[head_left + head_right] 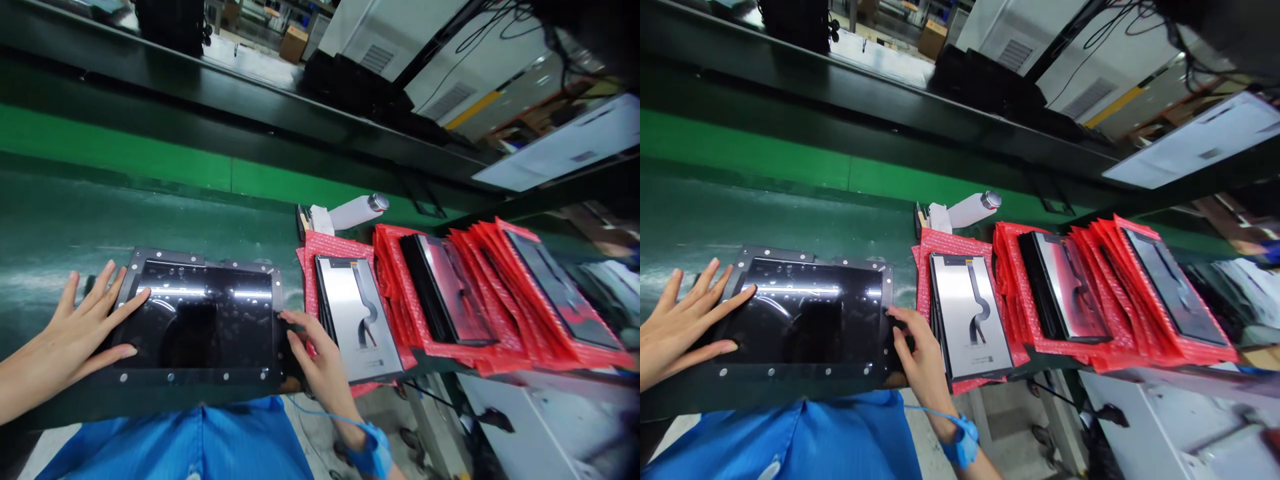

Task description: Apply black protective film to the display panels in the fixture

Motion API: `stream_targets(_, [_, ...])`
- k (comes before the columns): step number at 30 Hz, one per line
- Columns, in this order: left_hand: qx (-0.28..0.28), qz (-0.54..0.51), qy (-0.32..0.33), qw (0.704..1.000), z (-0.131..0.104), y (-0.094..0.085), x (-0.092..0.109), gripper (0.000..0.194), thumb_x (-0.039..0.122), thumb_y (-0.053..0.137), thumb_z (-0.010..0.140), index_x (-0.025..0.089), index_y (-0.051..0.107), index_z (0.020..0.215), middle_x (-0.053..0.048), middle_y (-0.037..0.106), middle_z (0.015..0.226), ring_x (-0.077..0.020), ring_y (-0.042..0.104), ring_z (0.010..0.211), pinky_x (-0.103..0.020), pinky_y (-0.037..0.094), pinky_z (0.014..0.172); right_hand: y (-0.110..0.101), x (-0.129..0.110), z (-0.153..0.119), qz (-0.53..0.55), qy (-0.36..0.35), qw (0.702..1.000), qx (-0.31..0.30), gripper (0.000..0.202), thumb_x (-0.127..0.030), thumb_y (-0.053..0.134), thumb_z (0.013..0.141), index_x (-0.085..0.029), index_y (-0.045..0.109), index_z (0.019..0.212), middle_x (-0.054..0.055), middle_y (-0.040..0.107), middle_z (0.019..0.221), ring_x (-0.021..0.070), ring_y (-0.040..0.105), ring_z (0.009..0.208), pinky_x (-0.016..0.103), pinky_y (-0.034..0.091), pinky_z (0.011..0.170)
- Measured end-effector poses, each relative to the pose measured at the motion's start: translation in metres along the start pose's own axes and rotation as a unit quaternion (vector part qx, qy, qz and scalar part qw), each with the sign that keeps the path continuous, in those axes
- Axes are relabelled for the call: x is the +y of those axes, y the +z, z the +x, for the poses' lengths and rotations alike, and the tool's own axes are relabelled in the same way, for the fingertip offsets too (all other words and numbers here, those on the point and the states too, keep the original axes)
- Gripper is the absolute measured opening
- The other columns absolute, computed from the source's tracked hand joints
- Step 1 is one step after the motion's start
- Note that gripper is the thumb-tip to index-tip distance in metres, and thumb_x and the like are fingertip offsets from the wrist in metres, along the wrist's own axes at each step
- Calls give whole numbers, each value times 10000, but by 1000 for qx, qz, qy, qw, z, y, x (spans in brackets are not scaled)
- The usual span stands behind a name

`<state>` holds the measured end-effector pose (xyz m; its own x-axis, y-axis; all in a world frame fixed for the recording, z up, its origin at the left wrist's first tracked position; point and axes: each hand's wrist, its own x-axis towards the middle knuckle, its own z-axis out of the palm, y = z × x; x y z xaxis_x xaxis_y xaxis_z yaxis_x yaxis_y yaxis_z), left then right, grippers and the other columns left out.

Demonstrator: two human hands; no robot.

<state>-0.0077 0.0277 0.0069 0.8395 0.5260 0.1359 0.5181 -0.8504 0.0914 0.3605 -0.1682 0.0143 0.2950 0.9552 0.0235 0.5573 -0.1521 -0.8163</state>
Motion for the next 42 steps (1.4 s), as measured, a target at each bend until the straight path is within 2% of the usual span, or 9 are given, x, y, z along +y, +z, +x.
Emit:
stream_targets(4, [-41,-10,30,999,-2,-4,-8,702,520,432,966,269,195,1577,-141,225,1631,-403,124,1514,-702,225,1114,-9,4,-4,39,105,991,-72,657,-336,660,872,-233,410,1471,82,556,1129,182,610,893,325,569,699])
stream_targets(11, [-69,-34,57,995,-4,-3,-23,780,553,506,909,281,202,1574,-116,189,1642,-422,148,1503,-703,252,1105,-11,-9,13,-94,95,970,-202,1180,-287,804,747,-271,-18,1594,82,595,1145,174,603,757,324,540,660])
stream_targets(14, [-68,-44,44,996,-5,0,-21,789,565,517,896,299,209,1572,-97,183,1646,-431,150,1499,-703,253,1109,-10,-18,22,-164,87,953,-240,1240,-244,815,731,-278,-84,1585,127,605,1240,212,656,786,351,540,689])
stream_targets(17, [-60,-40,20,997,-6,3,-12,765,507,490,914,293,182,1581,-112,126,1654,-447,109,1500,-724,255,1098,-7,-22,25,-208,76,946,-235,1264,-242,827,716,-288,-92,1582,162,565,1327,292,676,946,409,543,776])
stream_targets(20, [-47,-43,-10,998,-8,6,-2,769,499,482,909,302,170,1584,-108,112,1656,-447,97,1503,-737,234,1104,-3,-22,20,-207,75,950,-220,1218,-277,810,752,-297,-80,1583,157,543,1332,309,662,1015,424,547,809])
stream_targets(24, [-28,-66,-55,996,-7,5,8,716,500,421,919,390,151,1573,-13,128,1658,-396,127,1514,-714,200,1143,1,-21,9,-205,72,957,-192,1094,-323,754,831,-328,-39,1585,102,558,1216,289,656,1027,403,560,800])
stream_targets(31, [-10,-25,-77,997,-1,-2,12,760,579,463,855,452,179,1549,51,191,1632,-384,234,1490,-704,171,1159,-10,-11,15,-224,-22,956,-187,1070,-449,745,835,-295,1,1590,88,617,1171,265,686,927,382,576,747])
stream_targets(37, [6,42,-98,994,21,-6,11,703,521,415,939,414,116,1566,-25,227,1616,-358,262,1480,-710,64,1172,-14,-3,58,-333,-90,929,-131,567,-399,431,1024,-209,278,1536,79,661,1024,248,679,858,360,558,680])
stream_targets(42, [23,65,-93,993,44,-8,19,822,613,482,918,273,147,1587,-200,312,1570,-396,254,1472,-739,44,1151,-7,6,68,-405,-147,896,-106,464,-208,292,1037,-167,377,1491,68,666,915,219,661,737,330,523,613])
